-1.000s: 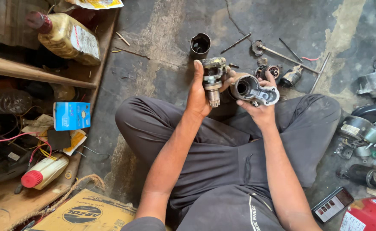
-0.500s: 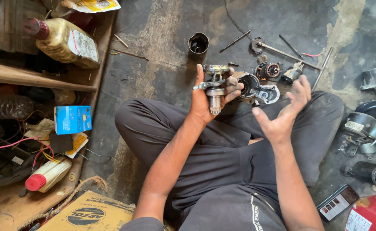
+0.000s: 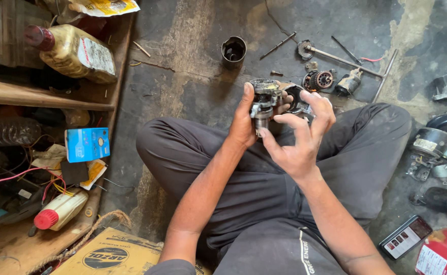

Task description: The person disassembles a small electric motor using a T-handle wrench, removes internal components, and wipes them with a cloth. The person then reassembles the motor housing and cleans the exterior.

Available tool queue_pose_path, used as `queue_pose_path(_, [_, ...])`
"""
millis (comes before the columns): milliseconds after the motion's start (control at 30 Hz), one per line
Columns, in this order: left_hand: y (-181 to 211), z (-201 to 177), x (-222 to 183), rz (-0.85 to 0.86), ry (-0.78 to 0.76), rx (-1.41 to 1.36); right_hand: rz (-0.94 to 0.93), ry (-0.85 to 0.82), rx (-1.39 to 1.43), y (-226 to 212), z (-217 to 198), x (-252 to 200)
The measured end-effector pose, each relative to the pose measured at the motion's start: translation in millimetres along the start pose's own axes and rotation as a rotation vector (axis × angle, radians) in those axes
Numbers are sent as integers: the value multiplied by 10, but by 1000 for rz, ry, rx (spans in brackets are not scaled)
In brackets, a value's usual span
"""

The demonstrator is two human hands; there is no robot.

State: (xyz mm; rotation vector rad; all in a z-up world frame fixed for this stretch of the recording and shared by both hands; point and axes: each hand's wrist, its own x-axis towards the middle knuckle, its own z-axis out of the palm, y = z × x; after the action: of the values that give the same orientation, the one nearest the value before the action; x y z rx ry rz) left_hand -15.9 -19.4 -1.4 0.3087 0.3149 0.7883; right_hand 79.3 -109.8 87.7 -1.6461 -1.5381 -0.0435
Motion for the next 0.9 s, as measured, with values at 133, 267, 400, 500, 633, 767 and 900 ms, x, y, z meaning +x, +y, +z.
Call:
queue_pose_path(133, [15, 7, -32, 65, 1, 148, -2, 7, -25, -52, 13, 50])
queue_pose_path(267, [-15, -17, -41, 109, 79, 197, -7, 22, -43, -68, -12, 75])
queue_pose_path(400, [-35, -42, -36, 132, 131, 182, 56, 28, -27, -10, -68, 62])
queue_pose_path(500, [-19, -37, -41, 108, 109, 151, 136, 23, 29, 45, -93, 33])
queue_pose_path(633, [-25, 5, -50, 93, 80, 148, 218, 24, 154, 77, -89, -6])
queue_pose_path(767, [-36, 22, -73, 121, 119, 154, 217, 25, 196, 99, -76, -28])
queue_pose_path(900, [-32, 11, -85, 181, 143, 193, 325, 14, 392, 168, -55, -78])
